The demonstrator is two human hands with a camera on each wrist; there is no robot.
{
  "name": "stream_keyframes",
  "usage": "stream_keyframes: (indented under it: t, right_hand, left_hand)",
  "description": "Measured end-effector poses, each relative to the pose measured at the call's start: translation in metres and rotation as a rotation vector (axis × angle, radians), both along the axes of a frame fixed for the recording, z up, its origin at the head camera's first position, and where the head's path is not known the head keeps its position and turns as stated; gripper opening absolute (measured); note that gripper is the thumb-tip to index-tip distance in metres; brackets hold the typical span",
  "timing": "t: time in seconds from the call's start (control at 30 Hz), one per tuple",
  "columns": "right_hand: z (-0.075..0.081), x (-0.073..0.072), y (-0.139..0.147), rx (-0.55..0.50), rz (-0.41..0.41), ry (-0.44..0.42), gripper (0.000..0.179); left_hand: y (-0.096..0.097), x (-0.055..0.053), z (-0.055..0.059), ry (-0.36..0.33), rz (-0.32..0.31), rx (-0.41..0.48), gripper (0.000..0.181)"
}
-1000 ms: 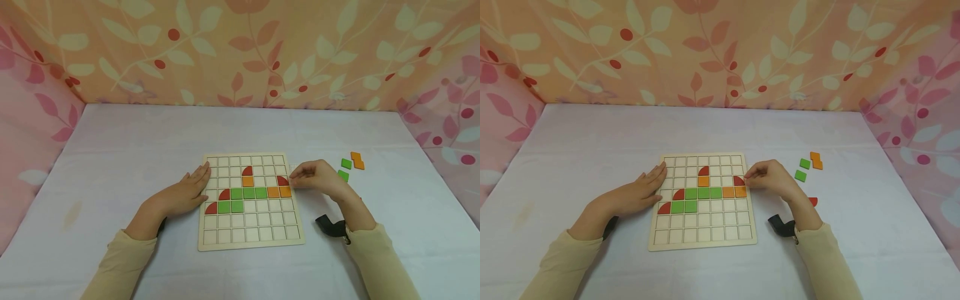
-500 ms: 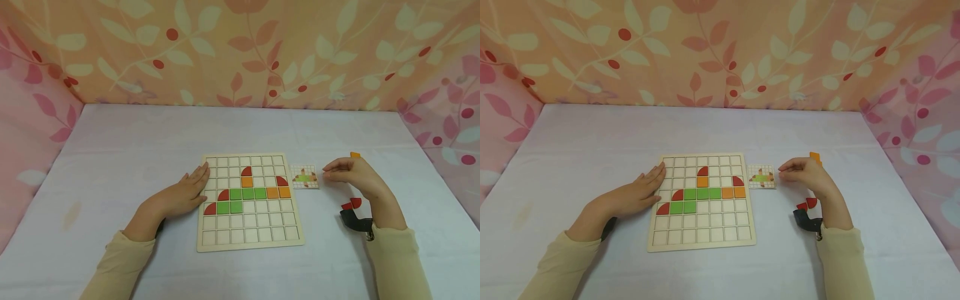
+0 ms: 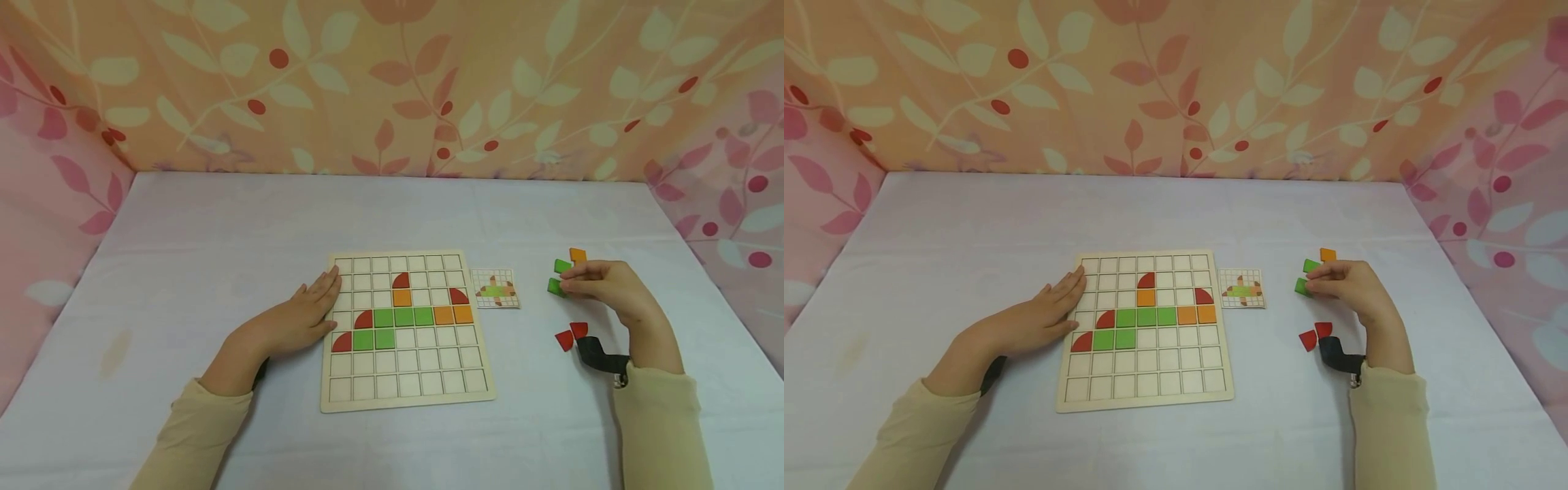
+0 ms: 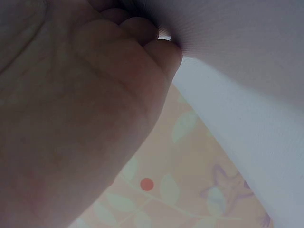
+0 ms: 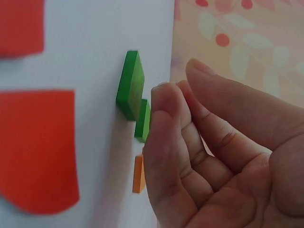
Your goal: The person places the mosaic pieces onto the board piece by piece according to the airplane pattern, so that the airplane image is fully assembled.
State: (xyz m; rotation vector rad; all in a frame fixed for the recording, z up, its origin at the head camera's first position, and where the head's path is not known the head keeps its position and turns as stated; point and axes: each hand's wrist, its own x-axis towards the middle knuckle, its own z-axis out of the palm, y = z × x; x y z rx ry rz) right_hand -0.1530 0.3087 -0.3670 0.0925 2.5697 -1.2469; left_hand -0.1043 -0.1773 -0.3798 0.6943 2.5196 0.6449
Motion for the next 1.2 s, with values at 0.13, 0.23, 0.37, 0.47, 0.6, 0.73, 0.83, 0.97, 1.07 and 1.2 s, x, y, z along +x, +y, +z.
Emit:
stream_keyframes:
  t: [0.13, 0.23, 0.37, 0.47, 0.6, 0.73, 0.83, 0.97, 1.07, 1.2]
  right_hand:
    - [-0.001, 0.0, 0.003, 0.046, -0.015, -0.035, 0.043]
    - [-0.003, -0.001, 0.004, 0.104, -0.011, -0.045, 0.047]
    - [-0.006, -0.002, 0.005, 0.136, 0.019, -0.019, 0.045]
    - [-0.009, -0.004, 0.003, 0.156, 0.039, -0.011, 0.044]
    - [-0.009, -0.004, -0.002, 0.192, 0.037, -0.018, 0.045]
    - [-0.009, -0.003, -0.006, 0.198, 0.03, -0.01, 0.042]
    - [-0.009, -0.003, -0.007, 0.195, 0.028, -0.011, 0.041]
    - [-0.009, -0.003, -0.007, 0.191, 0.022, -0.004, 0.039]
    - [-0.01, -0.003, -0.006, 0.185, 0.021, 0.008, 0.037]
    - [-0.009, -0.003, -0.006, 0.18, 0.018, 0.009, 0.035]
  left_hand:
    - [0.0, 0.0, 0.0, -0.001, 0.0, 0.002, 0.068]
    - [0.0, 0.0, 0.0, 0.003, -0.001, 0.003, 0.068]
    - [-0.001, 0.0, 0.0, 0.006, -0.001, 0.0, 0.068]
    - [-0.001, 0.0, 0.0, 0.006, 0.0, -0.005, 0.068]
    - [-0.001, 0.0, 0.0, 0.003, 0.0, -0.011, 0.068]
    - [0.0, 0.0, 0.0, 0.0, -0.002, -0.009, 0.068]
    - [0.0, 0.0, 0.001, -0.003, -0.002, -0.008, 0.068]
    - [0.0, 0.0, 0.001, -0.001, -0.006, -0.004, 0.067]
    - [0.0, 0.0, 0.001, 0.0, -0.008, 0.006, 0.067]
    - [-0.001, -0.001, 0.0, 0.0, -0.01, 0.024, 0.068]
